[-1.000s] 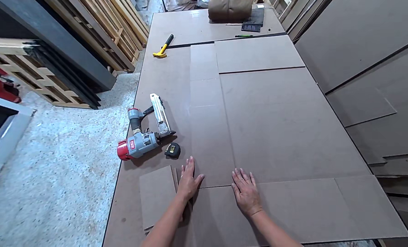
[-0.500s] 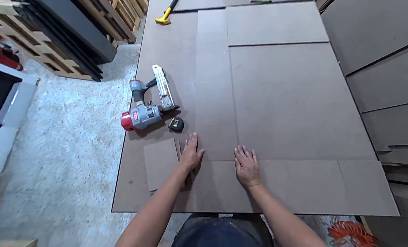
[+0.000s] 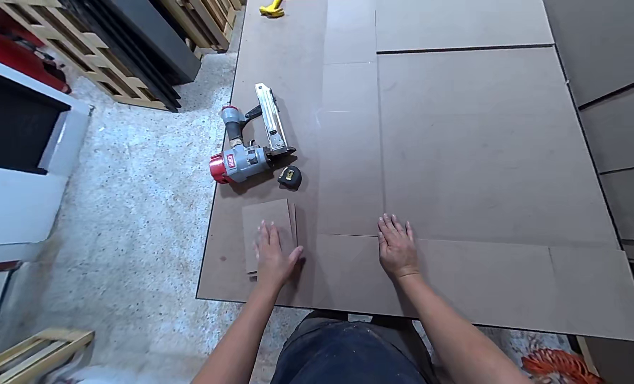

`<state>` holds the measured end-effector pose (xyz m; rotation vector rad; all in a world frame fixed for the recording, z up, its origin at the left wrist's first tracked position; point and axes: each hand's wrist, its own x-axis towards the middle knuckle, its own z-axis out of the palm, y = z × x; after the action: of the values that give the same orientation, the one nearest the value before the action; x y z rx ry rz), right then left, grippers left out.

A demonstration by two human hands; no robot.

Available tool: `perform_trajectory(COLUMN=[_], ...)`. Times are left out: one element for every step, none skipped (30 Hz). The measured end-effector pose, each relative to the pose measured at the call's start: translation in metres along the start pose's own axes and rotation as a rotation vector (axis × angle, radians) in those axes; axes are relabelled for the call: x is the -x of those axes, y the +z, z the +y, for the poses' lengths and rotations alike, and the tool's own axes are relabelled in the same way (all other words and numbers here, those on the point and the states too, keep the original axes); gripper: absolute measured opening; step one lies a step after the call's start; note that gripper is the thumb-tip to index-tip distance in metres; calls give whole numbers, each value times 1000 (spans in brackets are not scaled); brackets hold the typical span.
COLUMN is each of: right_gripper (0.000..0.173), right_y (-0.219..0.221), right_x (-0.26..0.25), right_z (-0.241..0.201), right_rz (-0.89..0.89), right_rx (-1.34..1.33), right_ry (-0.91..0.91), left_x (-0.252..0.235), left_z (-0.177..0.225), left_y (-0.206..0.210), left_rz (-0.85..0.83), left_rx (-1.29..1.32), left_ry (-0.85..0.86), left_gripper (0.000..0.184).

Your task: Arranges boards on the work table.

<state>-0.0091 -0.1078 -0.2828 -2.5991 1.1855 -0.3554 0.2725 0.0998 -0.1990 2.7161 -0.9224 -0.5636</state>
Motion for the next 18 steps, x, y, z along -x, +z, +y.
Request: perform_trajectory(right_gripper=[50, 50, 51, 51, 51, 51, 50, 48, 47, 48, 50, 51, 51, 50, 48, 47, 46, 46], right_y=[-1, -2, -3, -3, -4, -4, -6, -9, -15, -22, -31, -39, -50, -61, -73, -84, -95, -106], right_x=[0, 0, -1, -2, -3, -4, -5, -5, -5, -2, 2, 8, 18, 30, 43, 60, 79, 95], right_z=[-1, -1, -1, -1, -1, 1, 3, 6, 9, 12, 15, 19, 21, 23, 25, 30, 37, 49], right_rz=[-9, -19, -27, -31, -36, -42, -53, -68, -86, -92, -78, -50, -25, -4, 24, 44, 58, 79], right_rx=[-1, -1, 1, 1, -7, -32, -80, -153, -231, -296, -346, -391, -440, -489, -529, -550, -551, -537], right_ry=[3, 5, 6, 7, 7, 6, 10, 21, 34, 45, 56, 69, 96, 140, 198, 265, 334, 393], left_x=[3, 5, 5, 5, 5, 5, 5, 5, 6, 7, 7, 7, 8, 8, 8, 9, 12, 12], left_z=[-6, -10, -10, -7, -4, -2, -2, -4, -7, -9, -11, -14, -16, -19, -20, -22, -23, -24], left_y=[2, 4, 5, 5, 4, 3, 2, 2, 1, -1, -4, -7, -10, -12, -14, -15, -14, -14], left_rz=[-20, -32, -42, -53, -61, -67, -65, -54, -50, -53, -60, -65, -68, -71, -73, -72, -64, -49], left_rx=[-57, -102, -137, -155, -156, -137, -112, -78, -62, -56, -60, -67, -71, -70, -67, -65, -69, -68], left_ry=[-63, -105, -143, -184, -225, -259, -285, -305, -324, -340, -354, -363, -367, -366, -359, -351, -341, -327], left_gripper=[124, 132, 135, 137, 137, 137, 137, 137, 137, 138, 139, 140, 140, 139, 137, 136, 134, 132])
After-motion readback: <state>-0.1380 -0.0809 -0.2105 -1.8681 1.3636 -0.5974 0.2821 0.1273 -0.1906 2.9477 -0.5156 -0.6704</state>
